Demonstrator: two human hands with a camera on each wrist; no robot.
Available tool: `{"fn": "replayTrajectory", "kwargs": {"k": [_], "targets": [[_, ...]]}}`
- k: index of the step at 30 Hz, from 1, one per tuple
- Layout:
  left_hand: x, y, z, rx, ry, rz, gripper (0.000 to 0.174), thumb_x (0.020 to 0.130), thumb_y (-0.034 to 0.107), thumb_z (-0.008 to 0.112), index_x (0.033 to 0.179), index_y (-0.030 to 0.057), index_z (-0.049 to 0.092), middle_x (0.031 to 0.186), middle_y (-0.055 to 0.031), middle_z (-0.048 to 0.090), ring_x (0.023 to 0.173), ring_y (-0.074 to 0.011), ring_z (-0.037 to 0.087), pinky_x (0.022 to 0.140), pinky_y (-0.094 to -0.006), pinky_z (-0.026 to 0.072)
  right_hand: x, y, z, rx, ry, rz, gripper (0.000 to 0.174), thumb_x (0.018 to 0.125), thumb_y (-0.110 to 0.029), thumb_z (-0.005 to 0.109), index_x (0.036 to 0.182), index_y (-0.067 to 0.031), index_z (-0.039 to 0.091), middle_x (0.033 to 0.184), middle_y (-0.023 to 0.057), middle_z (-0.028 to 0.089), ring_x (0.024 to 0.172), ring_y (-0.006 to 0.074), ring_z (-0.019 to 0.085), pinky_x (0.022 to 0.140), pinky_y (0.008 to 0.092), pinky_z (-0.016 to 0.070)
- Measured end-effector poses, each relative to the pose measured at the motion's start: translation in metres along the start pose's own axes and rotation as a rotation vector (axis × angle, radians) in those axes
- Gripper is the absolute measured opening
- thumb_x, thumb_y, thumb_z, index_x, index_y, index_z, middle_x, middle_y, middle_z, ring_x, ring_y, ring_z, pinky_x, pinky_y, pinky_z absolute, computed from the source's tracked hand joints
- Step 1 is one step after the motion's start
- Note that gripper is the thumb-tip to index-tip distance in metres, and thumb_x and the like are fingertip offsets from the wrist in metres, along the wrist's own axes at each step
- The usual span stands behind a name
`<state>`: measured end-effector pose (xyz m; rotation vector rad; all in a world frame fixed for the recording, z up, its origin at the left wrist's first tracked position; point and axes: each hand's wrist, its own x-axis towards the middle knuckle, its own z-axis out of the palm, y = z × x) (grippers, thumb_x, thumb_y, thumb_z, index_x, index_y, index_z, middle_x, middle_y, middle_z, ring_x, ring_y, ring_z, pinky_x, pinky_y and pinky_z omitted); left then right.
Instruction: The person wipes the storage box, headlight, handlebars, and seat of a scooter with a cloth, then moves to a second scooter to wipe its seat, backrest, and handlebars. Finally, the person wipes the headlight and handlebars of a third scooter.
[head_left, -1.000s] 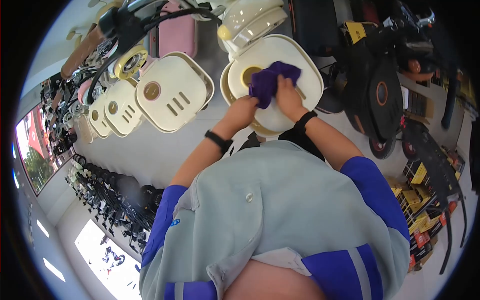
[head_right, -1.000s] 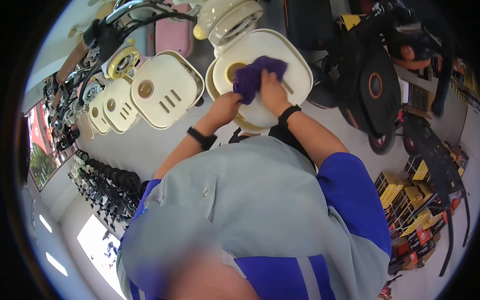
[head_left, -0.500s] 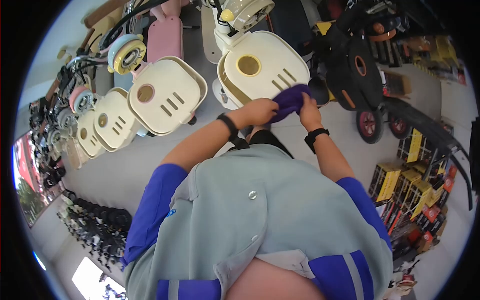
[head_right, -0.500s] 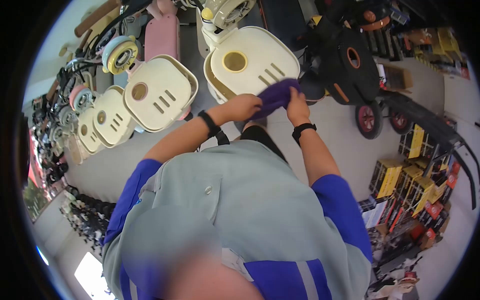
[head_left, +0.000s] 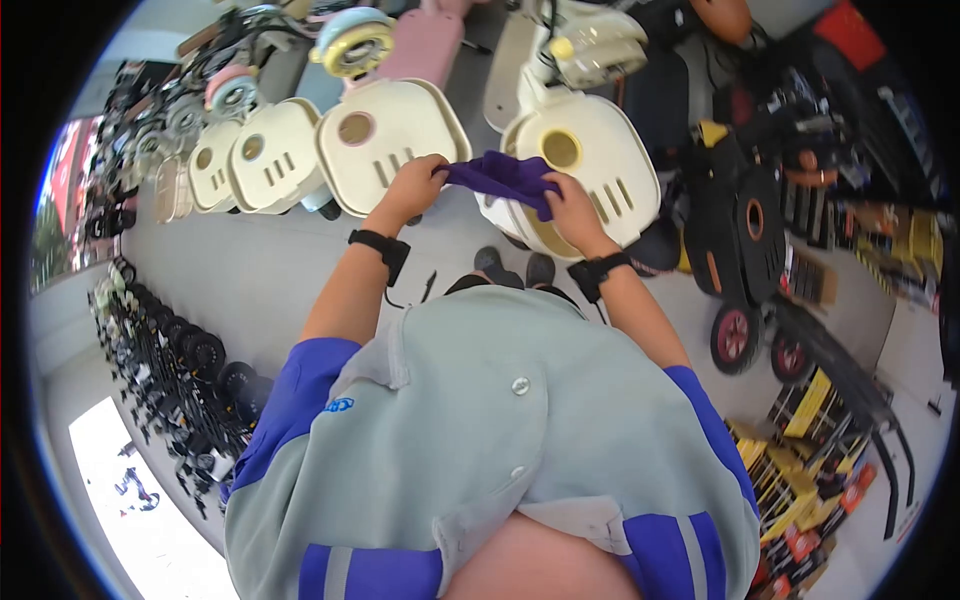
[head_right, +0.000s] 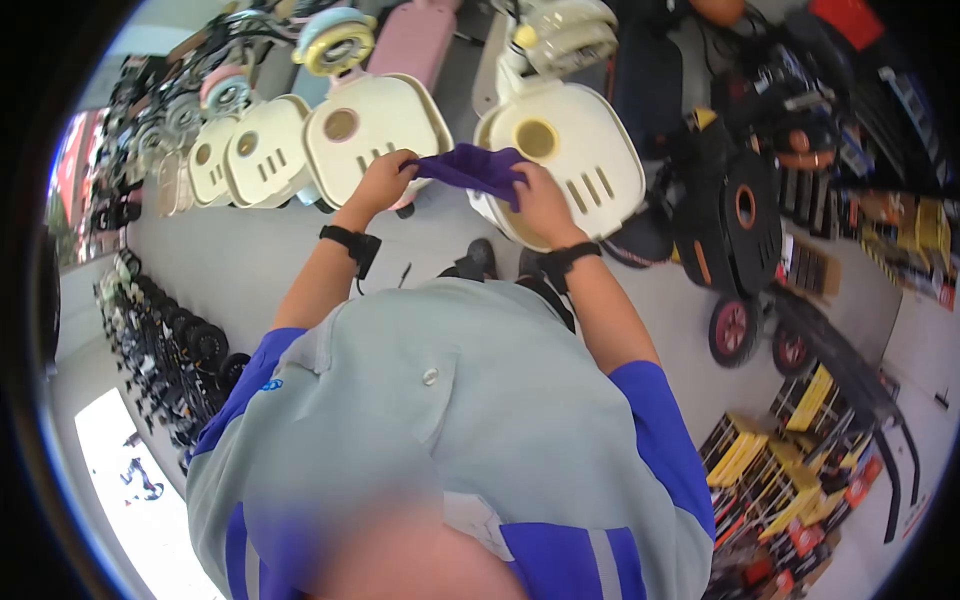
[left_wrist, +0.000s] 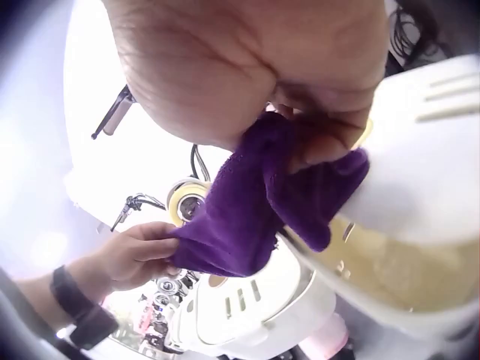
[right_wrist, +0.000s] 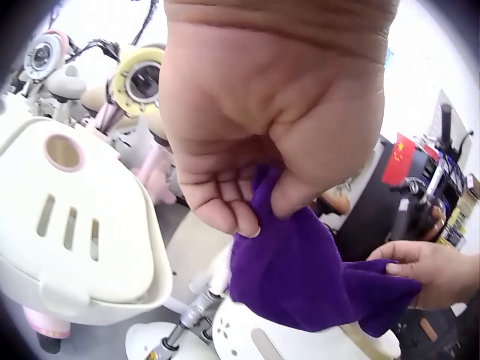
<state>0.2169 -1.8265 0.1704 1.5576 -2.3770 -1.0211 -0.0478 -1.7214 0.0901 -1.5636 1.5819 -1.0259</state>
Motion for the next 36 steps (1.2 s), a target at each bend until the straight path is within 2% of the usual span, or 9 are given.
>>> {"fn": "replayTrajectory", "kwargs": {"k": [5, 8, 10, 14, 20, 24, 26, 28, 36], "targets": [[-0.011, 0.031, 0.018, -0.073, 0.033, 0.358, 0.023, 0.083, 0.006, 0.059, 0.104, 0.0022, 0.065, 0.101, -0.0178, 0.065, 0.095, -0.0342, 0.061, 0.087, -0.0402, 0.0472, 0.0, 0.031, -0.036, -0.213, 0.214, 0.168, 0.022, 0.088, -0.007, 0.056, 0.109, -0.0001, 0.056, 0.101, 0.02, 0.063, 0.097, 0.0388, 0.059, 0.087, 0.0433, 0.0461], [0.002, 0.05, 0.04, -0.008, -0.217, 0.609, 0.014, 0.081, 0.012, 0.058, 0.09, 0.0013, 0.062, 0.09, -0.0174, 0.064, 0.09, -0.0371, 0.061, 0.079, -0.0456, 0.0476, -0.009, 0.088, 0.001, -0.426, -0.103, 0.502, 0.029, 0.082, -0.008, 0.061, 0.107, 0.0028, 0.053, 0.102, 0.0262, 0.062, 0.097, 0.0405, 0.061, 0.085, 0.0462, 0.0468], [0.01, 0.036, 0.036, 0.017, -0.285, 0.557, 0.016, 0.081, 0.011, 0.058, 0.092, 0.0015, 0.065, 0.09, -0.0183, 0.065, 0.088, -0.0372, 0.061, 0.077, -0.0449, 0.0484, -0.001, 0.023, 0.037, -0.581, -0.151, 0.446, 0.034, 0.079, -0.011, 0.064, 0.106, 0.0045, 0.051, 0.102, 0.0291, 0.061, 0.096, 0.0411, 0.062, 0.085, 0.048, 0.0466], [0.015, -0.043, -0.033, -0.051, 0.077, 0.328, 0.018, 0.081, 0.009, 0.059, 0.096, 0.0011, 0.066, 0.09, -0.0174, 0.065, 0.085, -0.0347, 0.062, 0.077, -0.041, 0.0494, 0.064, -0.04, 0.088, -0.008, -0.215, 0.135, 0.029, 0.086, -0.013, 0.061, 0.11, 0.0008, 0.051, 0.103, 0.0232, 0.062, 0.096, 0.0368, 0.061, 0.084, 0.042, 0.0464], [0.034, -0.116, -0.121, -0.215, 0.525, 0.315, 0.015, 0.083, 0.007, 0.062, 0.096, 0.0006, 0.065, 0.092, -0.0163, 0.065, 0.085, -0.032, 0.063, 0.077, -0.0386, 0.0495, 0.137, -0.068, 0.125, -0.011, 0.279, 0.095, 0.024, 0.089, -0.009, 0.058, 0.111, -0.0002, 0.053, 0.104, 0.0178, 0.061, 0.093, 0.03, 0.06, 0.084, 0.0368, 0.0459], [0.059, -0.198, -0.088, -0.074, 0.073, 0.503, 0.015, 0.086, 0.011, 0.055, 0.095, 0.0039, 0.063, 0.091, -0.0181, 0.061, 0.087, -0.037, 0.059, 0.078, -0.0435, 0.0473, 0.143, -0.009, 0.197, -0.268, 0.347, 0.442, 0.03, 0.085, -0.009, 0.058, 0.112, 0.0017, 0.051, 0.103, 0.0234, 0.061, 0.097, 0.0383, 0.06, 0.087, 0.0425, 0.0457], [0.049, -0.254, -0.088, 0.034, -0.202, 0.36, 0.013, 0.085, 0.013, 0.055, 0.092, 0.0047, 0.063, 0.087, -0.0199, 0.061, 0.086, -0.0371, 0.06, 0.076, -0.0465, 0.0464, 0.132, 0.027, 0.267, -0.381, 0.019, 0.633, 0.034, 0.079, -0.008, 0.056, 0.111, 0.0018, 0.051, 0.105, 0.026, 0.061, 0.099, 0.0427, 0.058, 0.087, 0.0449, 0.0455], [0.023, -0.302, -0.109, -0.012, -0.137, 0.291, 0.014, 0.082, 0.01, 0.059, 0.093, 0.0036, 0.065, 0.088, -0.0194, 0.063, 0.089, -0.0373, 0.06, 0.078, -0.045, 0.0474, 0.139, -0.02, 0.348, -0.322, 0.244, 0.69, 0.031, 0.074, -0.004, 0.054, 0.104, 0.0028, 0.054, 0.103, 0.0267, 0.061, 0.098, 0.0432, 0.058, 0.087, 0.046, 0.0452], [-0.017, -0.39, -0.249, -0.323, 0.486, -0.454, 0.017, 0.084, 0.009, 0.06, 0.096, -0.0007, 0.066, 0.088, -0.0178, 0.067, 0.08, -0.0332, 0.064, 0.073, -0.0383, 0.0507, 0.24, -0.185, 0.396, -0.229, -0.222, -0.099, 0.016, 0.086, -0.008, 0.056, 0.102, -0.0089, 0.056, 0.098, 0.0157, 0.056, 0.093, 0.0362, 0.058, 0.08, 0.0445, 0.0465]]}}
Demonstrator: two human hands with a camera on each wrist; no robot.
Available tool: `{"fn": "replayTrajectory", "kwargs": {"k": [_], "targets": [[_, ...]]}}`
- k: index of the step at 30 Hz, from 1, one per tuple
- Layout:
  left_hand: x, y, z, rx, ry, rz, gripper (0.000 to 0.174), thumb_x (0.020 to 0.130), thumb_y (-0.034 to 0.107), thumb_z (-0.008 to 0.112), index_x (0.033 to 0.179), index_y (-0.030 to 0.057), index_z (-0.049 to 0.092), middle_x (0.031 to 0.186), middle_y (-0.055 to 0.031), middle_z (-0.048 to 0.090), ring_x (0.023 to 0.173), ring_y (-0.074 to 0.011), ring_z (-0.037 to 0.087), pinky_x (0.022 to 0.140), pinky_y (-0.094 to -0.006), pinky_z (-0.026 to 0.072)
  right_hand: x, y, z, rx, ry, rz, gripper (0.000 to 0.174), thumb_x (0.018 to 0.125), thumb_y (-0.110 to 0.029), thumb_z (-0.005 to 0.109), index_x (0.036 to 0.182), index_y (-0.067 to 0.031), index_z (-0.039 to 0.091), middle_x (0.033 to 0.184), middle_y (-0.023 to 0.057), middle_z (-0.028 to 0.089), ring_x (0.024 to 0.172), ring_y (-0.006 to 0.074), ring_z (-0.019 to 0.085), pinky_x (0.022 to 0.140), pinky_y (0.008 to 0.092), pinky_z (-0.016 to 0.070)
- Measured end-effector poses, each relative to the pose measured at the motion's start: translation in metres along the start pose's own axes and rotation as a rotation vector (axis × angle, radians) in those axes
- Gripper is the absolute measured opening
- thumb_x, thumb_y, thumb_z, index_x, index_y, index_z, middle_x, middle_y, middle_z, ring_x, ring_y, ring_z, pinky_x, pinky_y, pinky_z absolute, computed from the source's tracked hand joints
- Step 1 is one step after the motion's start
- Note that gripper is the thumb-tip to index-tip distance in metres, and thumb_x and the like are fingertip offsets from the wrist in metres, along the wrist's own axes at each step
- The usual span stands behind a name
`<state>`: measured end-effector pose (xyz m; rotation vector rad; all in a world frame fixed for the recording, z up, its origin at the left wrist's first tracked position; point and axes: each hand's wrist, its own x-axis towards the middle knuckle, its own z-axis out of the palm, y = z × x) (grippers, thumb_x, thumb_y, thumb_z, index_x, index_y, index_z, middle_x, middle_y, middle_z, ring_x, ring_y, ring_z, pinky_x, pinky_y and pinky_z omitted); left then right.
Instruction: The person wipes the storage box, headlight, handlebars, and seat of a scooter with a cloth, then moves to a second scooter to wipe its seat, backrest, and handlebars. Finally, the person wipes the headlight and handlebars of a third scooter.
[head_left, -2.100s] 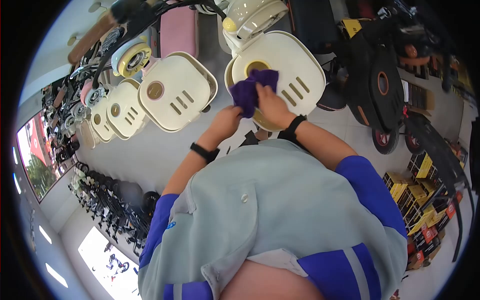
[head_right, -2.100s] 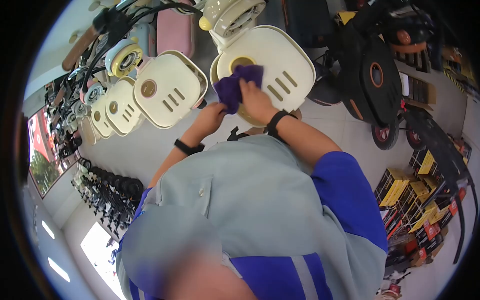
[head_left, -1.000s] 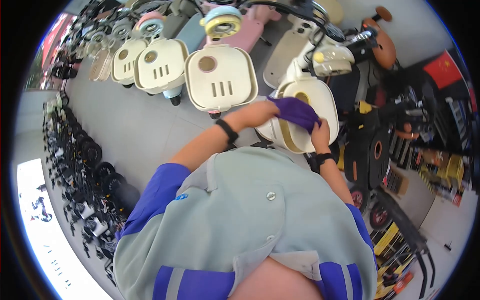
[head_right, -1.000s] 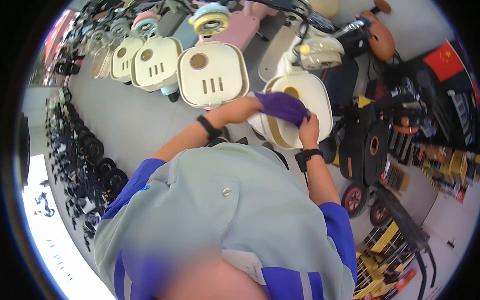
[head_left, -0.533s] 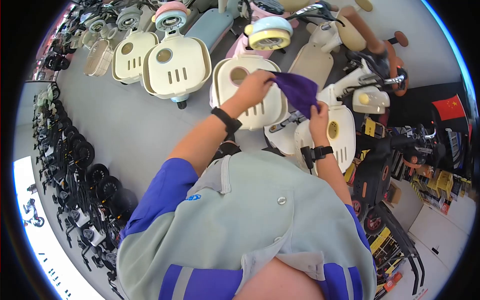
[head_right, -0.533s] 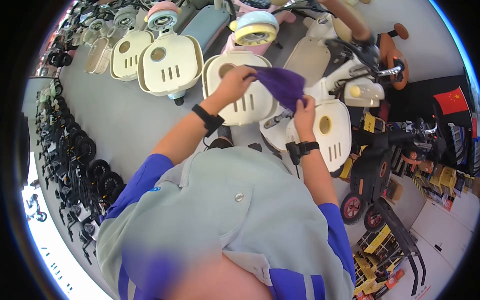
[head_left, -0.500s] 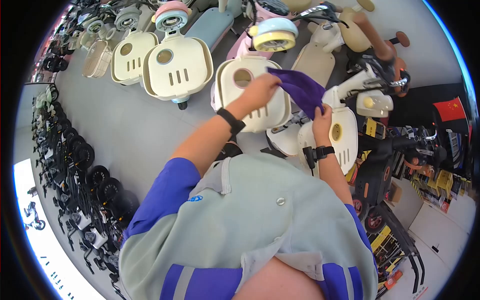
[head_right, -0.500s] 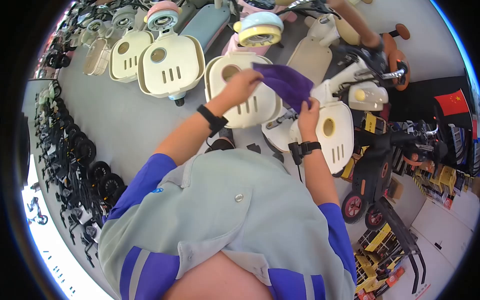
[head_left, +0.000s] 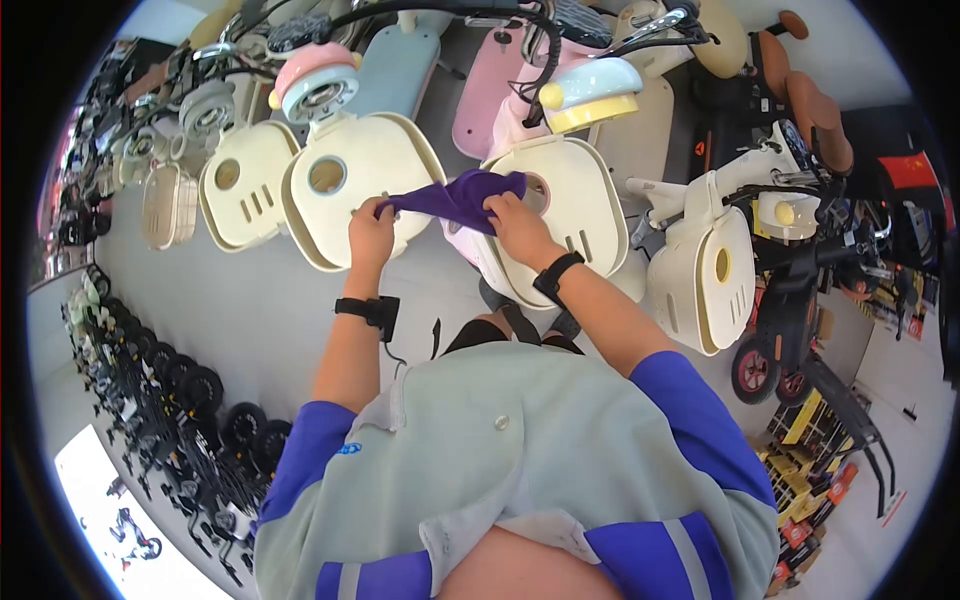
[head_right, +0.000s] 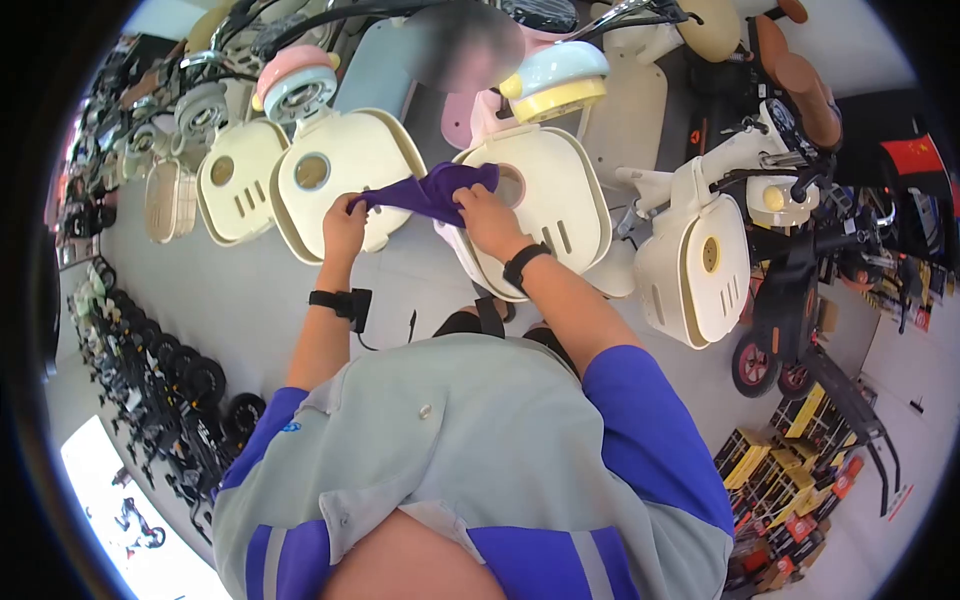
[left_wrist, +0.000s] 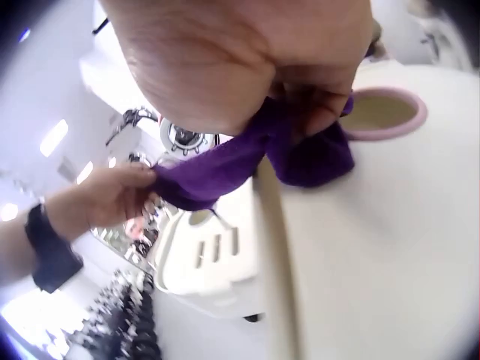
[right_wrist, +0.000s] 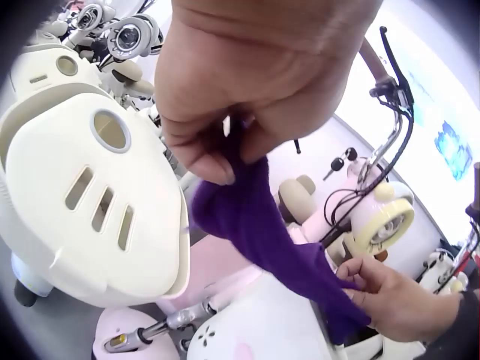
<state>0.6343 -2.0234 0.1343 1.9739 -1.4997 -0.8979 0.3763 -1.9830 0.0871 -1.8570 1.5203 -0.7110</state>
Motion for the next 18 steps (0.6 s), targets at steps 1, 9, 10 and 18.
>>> {"fn": "replayTrajectory", "kwargs": {"k": [1, 9, 10, 18], "targets": [[0.008, 0.009, 0.005, -0.01, -0.033, 0.104, 0.017, 0.084, 0.009, 0.06, 0.097, -0.0007, 0.066, 0.088, -0.0178, 0.067, 0.08, -0.0334, 0.064, 0.073, -0.0384, 0.0507, 0.008, 0.01, -0.006, -0.114, -0.031, -0.029, 0.016, 0.086, -0.008, 0.055, 0.102, -0.0096, 0.057, 0.098, 0.0151, 0.057, 0.093, 0.0353, 0.058, 0.079, 0.0444, 0.0468], [-0.039, 0.065, 0.155, 0.251, -0.839, 0.875, 0.019, 0.083, 0.008, 0.055, 0.098, 0.0017, 0.064, 0.096, -0.0182, 0.063, 0.091, -0.0341, 0.06, 0.08, -0.0417, 0.0486, -0.065, 0.139, -0.041, -0.288, -0.036, 0.845, 0.03, 0.092, -0.016, 0.042, 0.113, 0.0017, 0.053, 0.111, 0.0279, 0.061, 0.104, 0.0427, 0.059, 0.089, 0.0482, 0.0474], [-0.05, 0.062, 0.164, 0.399, -0.991, 0.923, 0.019, 0.081, 0.008, 0.055, 0.097, 0.0023, 0.064, 0.095, -0.0184, 0.063, 0.092, -0.0354, 0.059, 0.081, -0.0435, 0.0478, -0.083, 0.15, -0.031, -0.218, 0.028, 0.915, 0.037, 0.089, -0.02, 0.048, 0.116, 0.0061, 0.048, 0.109, 0.0294, 0.061, 0.106, 0.0429, 0.058, 0.091, 0.0478, 0.0467], [-0.032, 0.02, 0.071, -0.061, -0.334, 0.104, 0.018, 0.089, 0.007, 0.056, 0.103, -0.0022, 0.063, 0.086, -0.0122, 0.067, 0.077, -0.0195, 0.065, 0.071, -0.0318, 0.0524, -0.039, 0.031, -0.019, 0.015, 0.01, 0.055, 0.017, 0.086, -0.007, 0.05, 0.102, -0.0063, 0.05, 0.096, 0.018, 0.054, 0.088, 0.0386, 0.058, 0.073, 0.0485, 0.0476]]}}
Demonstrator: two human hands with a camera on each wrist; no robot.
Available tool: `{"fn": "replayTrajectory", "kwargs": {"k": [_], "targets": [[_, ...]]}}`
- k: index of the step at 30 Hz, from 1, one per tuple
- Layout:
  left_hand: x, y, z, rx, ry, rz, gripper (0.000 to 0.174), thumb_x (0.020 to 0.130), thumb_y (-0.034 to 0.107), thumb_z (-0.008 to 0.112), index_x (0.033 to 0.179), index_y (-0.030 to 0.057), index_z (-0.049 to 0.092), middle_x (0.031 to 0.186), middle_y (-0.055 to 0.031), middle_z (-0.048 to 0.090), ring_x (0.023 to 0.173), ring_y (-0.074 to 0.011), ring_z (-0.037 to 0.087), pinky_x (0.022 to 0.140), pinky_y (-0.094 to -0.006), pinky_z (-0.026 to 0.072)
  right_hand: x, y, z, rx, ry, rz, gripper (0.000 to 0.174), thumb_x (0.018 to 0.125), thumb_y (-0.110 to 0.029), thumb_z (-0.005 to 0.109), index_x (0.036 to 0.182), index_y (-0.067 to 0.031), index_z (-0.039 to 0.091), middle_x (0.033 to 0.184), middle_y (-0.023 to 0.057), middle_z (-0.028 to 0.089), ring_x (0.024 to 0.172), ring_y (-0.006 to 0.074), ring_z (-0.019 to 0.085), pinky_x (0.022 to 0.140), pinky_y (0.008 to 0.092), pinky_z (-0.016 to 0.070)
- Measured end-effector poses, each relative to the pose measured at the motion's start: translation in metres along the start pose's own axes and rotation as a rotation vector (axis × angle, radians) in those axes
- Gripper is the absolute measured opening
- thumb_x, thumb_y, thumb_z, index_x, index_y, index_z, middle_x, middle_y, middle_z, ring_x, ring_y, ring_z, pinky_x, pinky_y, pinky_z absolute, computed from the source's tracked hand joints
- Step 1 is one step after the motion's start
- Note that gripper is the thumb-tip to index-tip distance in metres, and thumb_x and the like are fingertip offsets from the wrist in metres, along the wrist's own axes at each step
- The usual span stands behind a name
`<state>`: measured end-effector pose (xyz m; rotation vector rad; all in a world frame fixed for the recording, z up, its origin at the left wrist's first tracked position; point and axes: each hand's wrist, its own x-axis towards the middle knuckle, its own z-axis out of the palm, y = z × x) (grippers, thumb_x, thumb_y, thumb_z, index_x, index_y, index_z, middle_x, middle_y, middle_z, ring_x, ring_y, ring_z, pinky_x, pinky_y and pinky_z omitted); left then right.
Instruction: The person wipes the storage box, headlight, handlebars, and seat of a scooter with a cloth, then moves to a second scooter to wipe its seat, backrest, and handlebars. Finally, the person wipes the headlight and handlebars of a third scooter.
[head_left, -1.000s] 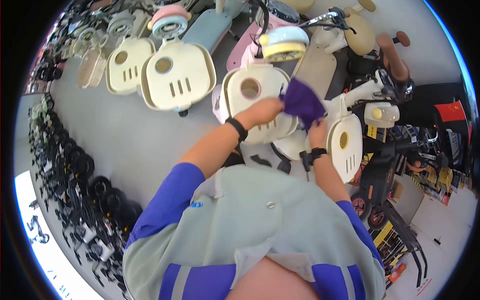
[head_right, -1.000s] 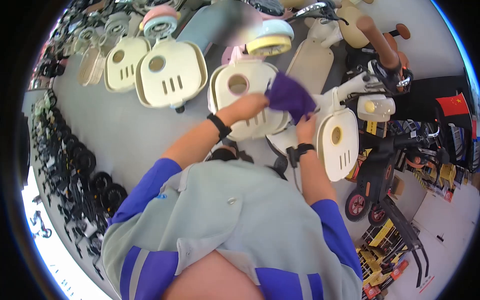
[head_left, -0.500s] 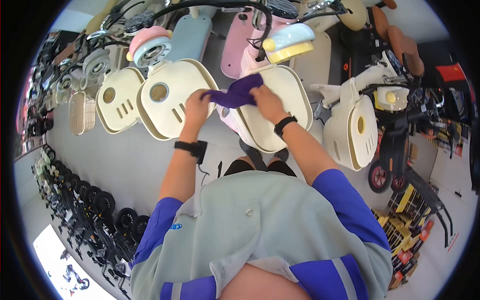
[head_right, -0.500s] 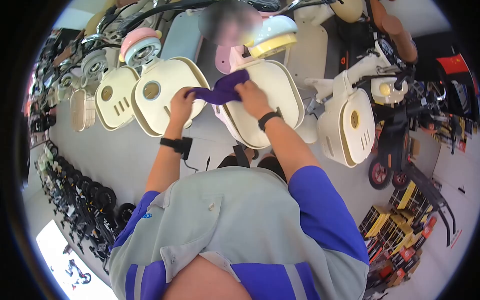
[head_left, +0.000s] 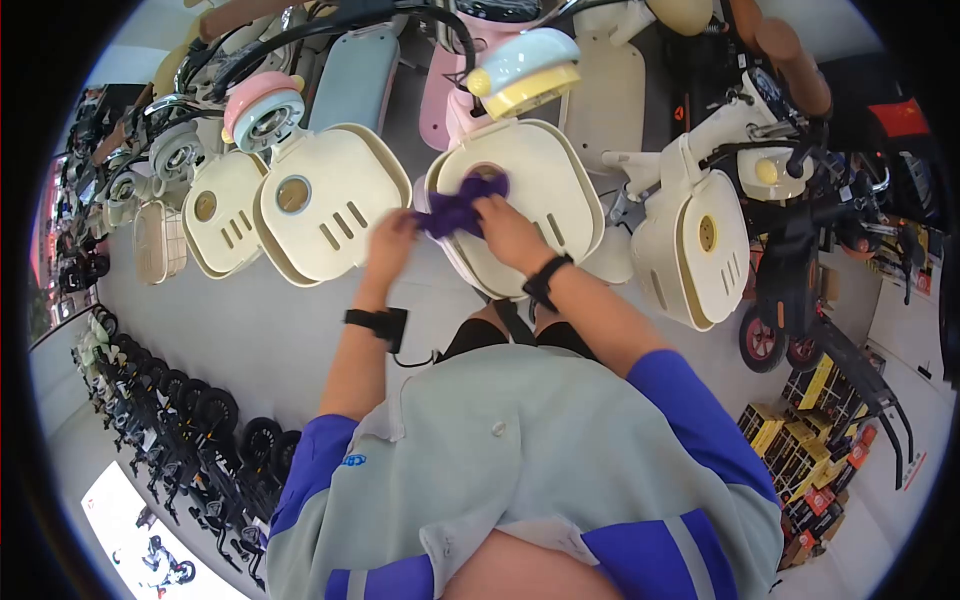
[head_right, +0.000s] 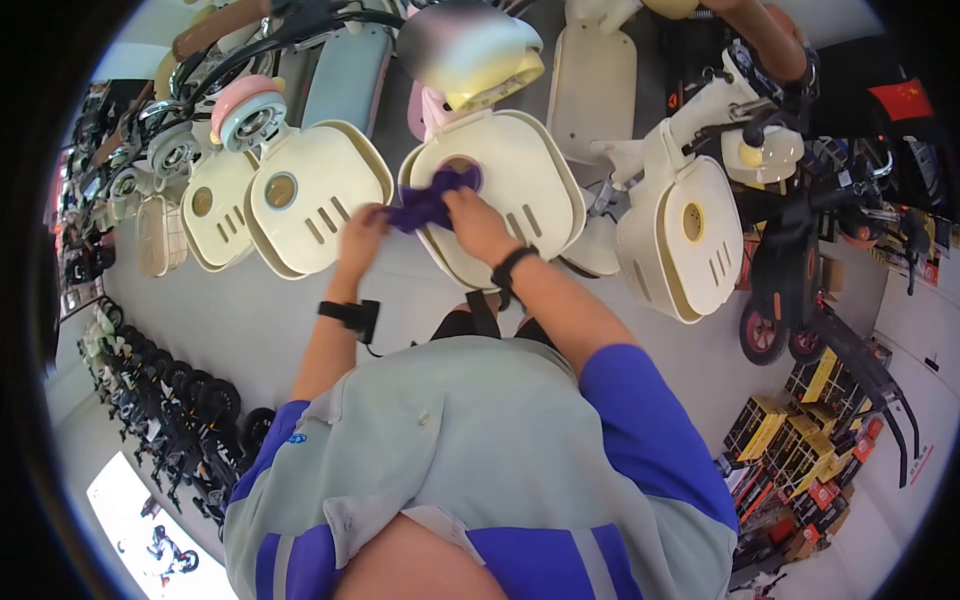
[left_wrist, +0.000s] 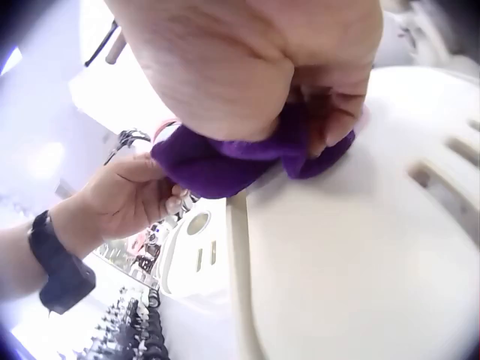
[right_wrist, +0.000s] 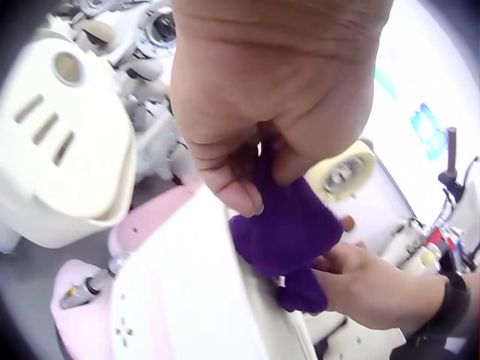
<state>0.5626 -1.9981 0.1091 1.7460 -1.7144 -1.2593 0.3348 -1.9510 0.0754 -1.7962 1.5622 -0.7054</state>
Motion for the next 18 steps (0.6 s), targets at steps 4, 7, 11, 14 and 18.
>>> {"fn": "replayTrajectory", "kwargs": {"k": [4, 7, 11, 14, 18], "targets": [[0.009, -0.009, -0.03, -0.251, 0.288, -0.132, 0.02, 0.089, 0.008, 0.057, 0.102, -0.0058, 0.064, 0.085, -0.0099, 0.066, 0.071, -0.0144, 0.063, 0.068, -0.0252, 0.053, 0.041, 0.04, -0.025, -0.278, -0.16, -0.157, 0.022, 0.084, -0.011, 0.053, 0.105, -0.0123, 0.056, 0.095, 0.0127, 0.058, 0.09, 0.0326, 0.061, 0.076, 0.0442, 0.05], [0.012, 0.013, 0.035, 0.01, 0.08, 0.052, 0.02, 0.086, 0.01, 0.061, 0.104, 0.0006, 0.065, 0.084, -0.0105, 0.067, 0.071, -0.0147, 0.063, 0.066, -0.0296, 0.0509, 0.027, 0.081, -0.058, -0.286, -0.139, 0.059, 0.025, 0.087, -0.01, 0.048, 0.109, -0.0108, 0.059, 0.101, 0.0155, 0.061, 0.096, 0.0348, 0.06, 0.082, 0.0442, 0.0492], [-0.021, 0.052, 0.153, 0.281, -0.253, 0.545, 0.018, 0.081, 0.007, 0.058, 0.097, 0.0009, 0.064, 0.095, -0.0197, 0.064, 0.091, -0.037, 0.061, 0.081, -0.0433, 0.0482, -0.063, 0.171, -0.057, -0.078, -0.057, 0.243, 0.026, 0.089, -0.027, 0.053, 0.102, -0.0053, 0.06, 0.095, 0.0221, 0.065, 0.094, 0.0399, 0.061, 0.082, 0.0478, 0.0478], [-0.053, 0.063, 0.154, 0.405, -0.391, 0.519, 0.015, 0.082, 0.008, 0.057, 0.093, 0.0012, 0.064, 0.092, -0.0191, 0.064, 0.089, -0.0378, 0.06, 0.08, -0.0453, 0.0477, -0.146, 0.193, -0.028, -0.108, -0.15, 0.543, 0.033, 0.087, -0.021, 0.055, 0.11, 0.0024, 0.054, 0.098, 0.0291, 0.062, 0.096, 0.0453, 0.059, 0.082, 0.0517, 0.0467], [-0.086, 0.042, 0.081, 0.537, -0.237, 0.32, 0.015, 0.084, 0.01, 0.056, 0.093, 0.0019, 0.065, 0.092, -0.0189, 0.064, 0.089, -0.0385, 0.06, 0.079, -0.0461, 0.0476, -0.159, 0.107, -0.002, -0.126, -0.2, 0.206, 0.027, 0.082, -0.008, 0.048, 0.109, -0.002, 0.049, 0.102, 0.0244, 0.057, 0.091, 0.0423, 0.058, 0.079, 0.0511, 0.0477]]}}
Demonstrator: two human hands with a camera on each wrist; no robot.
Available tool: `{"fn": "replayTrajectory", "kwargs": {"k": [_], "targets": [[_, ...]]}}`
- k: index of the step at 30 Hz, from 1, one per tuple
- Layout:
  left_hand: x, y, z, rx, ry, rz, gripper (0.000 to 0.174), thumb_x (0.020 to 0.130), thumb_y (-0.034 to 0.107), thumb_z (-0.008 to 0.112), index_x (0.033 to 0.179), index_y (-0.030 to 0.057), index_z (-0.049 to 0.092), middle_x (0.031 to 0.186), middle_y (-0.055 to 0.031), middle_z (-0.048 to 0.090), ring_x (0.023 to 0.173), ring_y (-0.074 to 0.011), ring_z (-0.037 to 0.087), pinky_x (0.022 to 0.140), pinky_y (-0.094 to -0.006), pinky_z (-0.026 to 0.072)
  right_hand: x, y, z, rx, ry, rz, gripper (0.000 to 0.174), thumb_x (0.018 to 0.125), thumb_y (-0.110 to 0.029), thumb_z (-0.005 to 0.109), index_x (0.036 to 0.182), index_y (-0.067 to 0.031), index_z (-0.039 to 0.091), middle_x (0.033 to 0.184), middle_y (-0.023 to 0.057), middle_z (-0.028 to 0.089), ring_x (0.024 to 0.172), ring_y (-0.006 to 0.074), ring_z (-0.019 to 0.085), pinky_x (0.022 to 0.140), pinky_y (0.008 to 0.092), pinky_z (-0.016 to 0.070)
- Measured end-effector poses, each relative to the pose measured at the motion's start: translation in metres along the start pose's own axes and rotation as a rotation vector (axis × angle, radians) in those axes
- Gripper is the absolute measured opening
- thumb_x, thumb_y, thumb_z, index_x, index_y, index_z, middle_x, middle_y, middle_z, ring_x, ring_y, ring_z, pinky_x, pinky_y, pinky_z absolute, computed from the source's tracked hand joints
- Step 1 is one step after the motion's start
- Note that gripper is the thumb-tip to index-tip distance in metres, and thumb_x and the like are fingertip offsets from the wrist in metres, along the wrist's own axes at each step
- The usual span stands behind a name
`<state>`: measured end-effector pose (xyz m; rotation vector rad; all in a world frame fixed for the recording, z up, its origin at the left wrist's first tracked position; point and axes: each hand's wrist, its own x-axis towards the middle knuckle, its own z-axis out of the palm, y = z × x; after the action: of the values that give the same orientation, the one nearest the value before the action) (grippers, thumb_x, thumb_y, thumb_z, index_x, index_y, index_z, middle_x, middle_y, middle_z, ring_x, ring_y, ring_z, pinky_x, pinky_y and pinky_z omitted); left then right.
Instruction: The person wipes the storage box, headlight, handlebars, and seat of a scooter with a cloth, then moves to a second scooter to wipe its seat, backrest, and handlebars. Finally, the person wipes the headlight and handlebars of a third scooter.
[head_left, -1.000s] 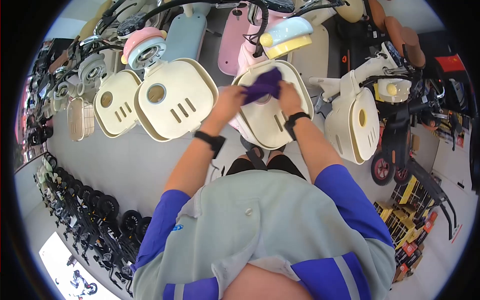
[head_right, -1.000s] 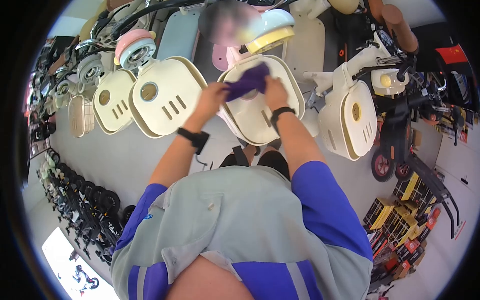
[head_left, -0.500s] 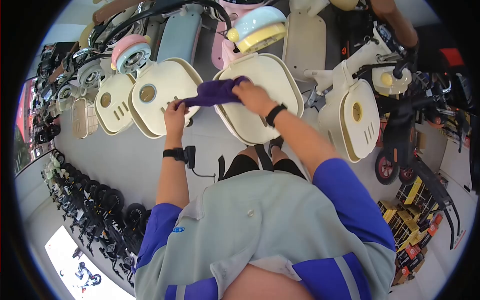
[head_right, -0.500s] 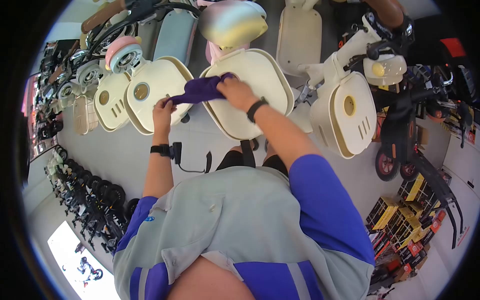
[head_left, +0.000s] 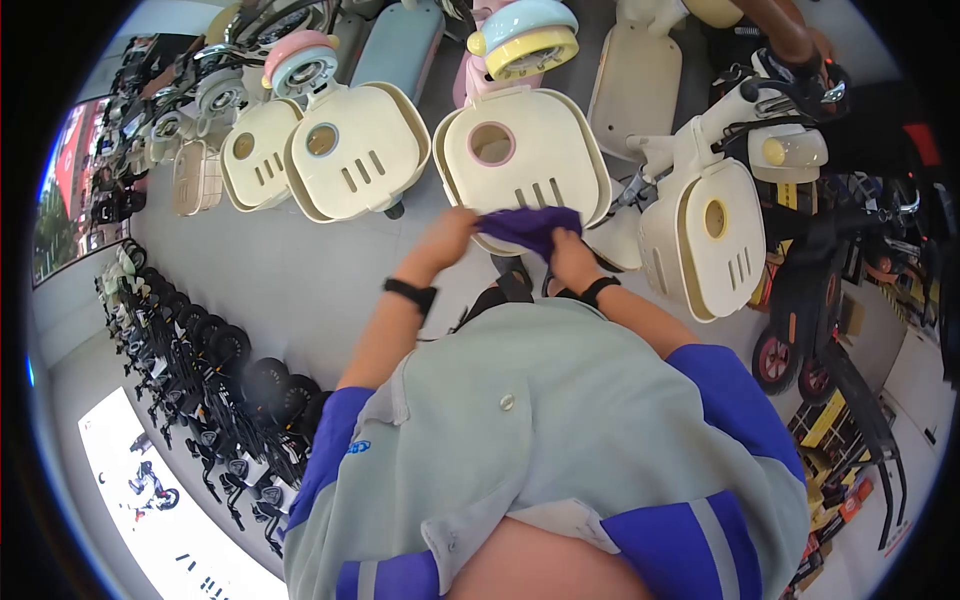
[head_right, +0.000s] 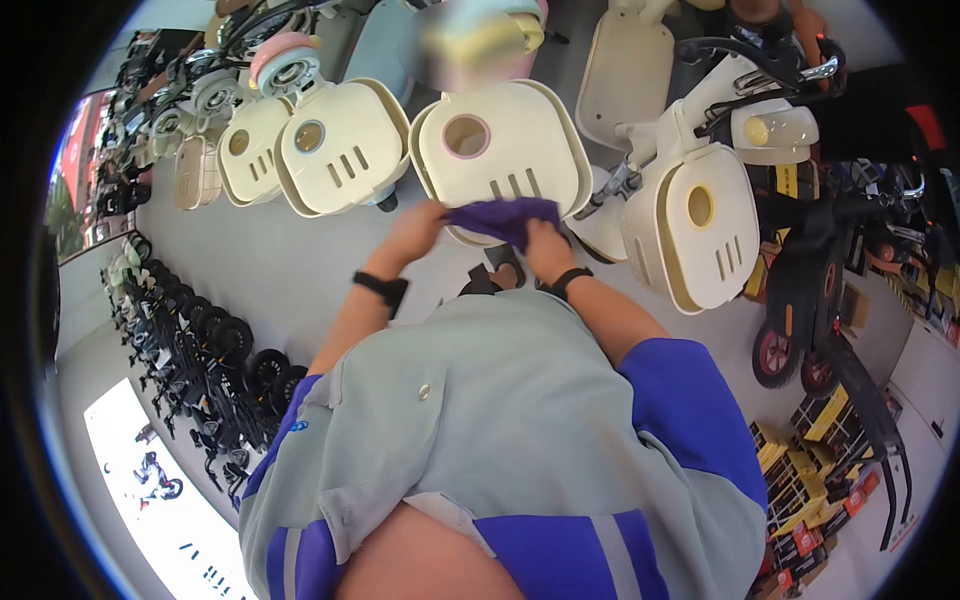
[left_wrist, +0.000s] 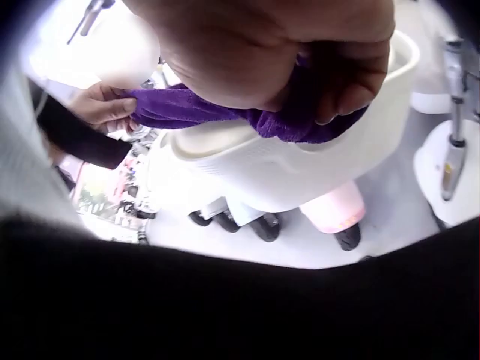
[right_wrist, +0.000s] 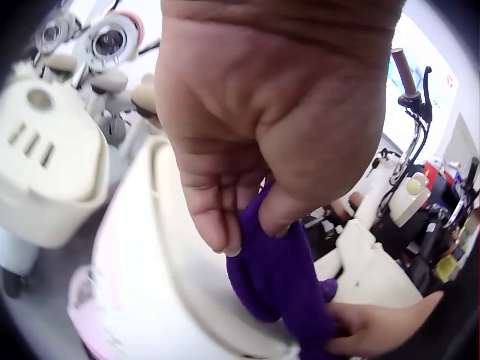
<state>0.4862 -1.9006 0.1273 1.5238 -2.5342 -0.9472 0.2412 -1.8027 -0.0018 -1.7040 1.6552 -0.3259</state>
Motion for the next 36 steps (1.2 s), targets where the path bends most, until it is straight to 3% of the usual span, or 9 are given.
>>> {"fn": "replayTrajectory", "kwargs": {"k": [2, 6, 12, 15, 18, 22, 30, 34, 36], "targets": [[-0.033, -0.023, -0.036, 0.001, 0.047, -0.099, 0.017, 0.084, 0.012, 0.059, 0.096, 0.0015, 0.065, 0.092, -0.0187, 0.065, 0.092, -0.0373, 0.06, 0.079, -0.0456, 0.0476, 0.018, -0.027, -0.017, 0.078, -0.136, -0.314, 0.02, 0.085, -0.007, 0.048, 0.105, -0.0069, 0.049, 0.101, 0.0206, 0.057, 0.091, 0.0405, 0.059, 0.074, 0.0496, 0.0485], [-0.048, -0.015, -0.058, -0.178, 0.16, -0.455, 0.018, 0.082, 0.011, 0.061, 0.096, 0.0017, 0.066, 0.092, -0.0185, 0.066, 0.088, -0.0368, 0.062, 0.079, -0.0434, 0.049, 0.05, -0.063, -0.071, -0.027, -0.14, -0.336, 0.016, 0.086, -0.01, 0.049, 0.101, -0.0063, 0.053, 0.097, 0.0197, 0.058, 0.092, 0.04, 0.058, 0.078, 0.0484, 0.0477], [0.045, 0.047, 0.016, -0.114, -0.042, 0.315, 0.02, 0.083, 0.013, 0.057, 0.098, 0.0027, 0.066, 0.095, -0.0195, 0.064, 0.093, -0.0371, 0.06, 0.083, -0.0434, 0.0473, 0.05, 0.058, -0.081, -0.036, 0.165, 0.059, 0.022, 0.087, -0.02, 0.051, 0.102, -0.0048, 0.058, 0.097, 0.023, 0.064, 0.095, 0.0415, 0.06, 0.082, 0.0504, 0.0468], [0.057, 0.075, 0.012, -0.064, -0.277, 0.31, 0.016, 0.084, 0.013, 0.055, 0.093, 0.0033, 0.065, 0.089, -0.0195, 0.063, 0.088, -0.038, 0.059, 0.08, -0.0446, 0.0465, 0.012, 0.085, -0.1, -0.026, 0.091, 0.381, 0.023, 0.085, -0.02, 0.058, 0.098, -0.0014, 0.059, 0.098, 0.0265, 0.064, 0.096, 0.0429, 0.06, 0.081, 0.0504, 0.0469], [0.066, 0.037, -0.006, -0.158, -0.099, 0.381, 0.014, 0.087, 0.012, 0.056, 0.094, 0.0022, 0.064, 0.089, -0.0181, 0.064, 0.084, -0.0346, 0.061, 0.077, -0.042, 0.0482, 0.03, 0.033, -0.114, 0.095, 0.343, 0.259, 0.022, 0.085, -0.017, 0.059, 0.096, 0.0023, 0.057, 0.094, 0.0257, 0.064, 0.093, 0.0425, 0.061, 0.079, 0.0475, 0.0468], [0.08, -0.008, -0.105, -0.51, 0.307, -0.081, 0.019, 0.09, 0.008, 0.058, 0.106, 0.0, 0.063, 0.086, -0.0096, 0.066, 0.076, -0.0174, 0.063, 0.07, -0.0323, 0.051, 0.104, -0.082, -0.162, 0.414, 0.724, -0.02, 0.022, 0.089, -0.013, 0.058, 0.103, 0.0036, 0.055, 0.095, 0.0234, 0.062, 0.091, 0.0388, 0.06, 0.081, 0.0412, 0.0462], [0.106, -0.06, -0.192, -0.385, 0.423, 0.292, 0.017, 0.088, 0.007, 0.057, 0.102, -0.0019, 0.063, 0.083, -0.0127, 0.065, 0.076, -0.0228, 0.065, 0.069, -0.0312, 0.0501, 0.2, -0.181, -0.148, 0.222, 1.189, 0.028, 0.024, 0.091, -0.011, 0.053, 0.109, 0.0023, 0.044, 0.098, 0.0259, 0.059, 0.09, 0.0416, 0.057, 0.082, 0.0442, 0.0447], [0.091, -0.125, -0.169, -0.649, 0.215, -0.063, 0.016, 0.087, 0.01, 0.059, 0.096, -0.0024, 0.064, 0.083, -0.0146, 0.067, 0.072, -0.0232, 0.065, 0.065, -0.0317, 0.0505, 0.194, -0.189, -0.099, 0.425, 0.671, 0.18, 0.027, 0.088, -0.014, 0.059, 0.108, 0.003, 0.052, 0.101, 0.0262, 0.061, 0.095, 0.0404, 0.06, 0.083, 0.0428, 0.0461], [0.093, -0.14, -0.175, -0.781, 0.169, -0.158, 0.016, 0.087, 0.011, 0.059, 0.096, -0.0026, 0.064, 0.079, -0.0126, 0.067, 0.069, -0.0187, 0.065, 0.063, -0.0299, 0.0505, 0.187, -0.187, -0.097, 0.409, 0.745, 0.257, 0.027, 0.088, -0.015, 0.06, 0.107, 0.0026, 0.055, 0.101, 0.024, 0.062, 0.094, 0.039, 0.061, 0.083, 0.042, 0.0468]]}}
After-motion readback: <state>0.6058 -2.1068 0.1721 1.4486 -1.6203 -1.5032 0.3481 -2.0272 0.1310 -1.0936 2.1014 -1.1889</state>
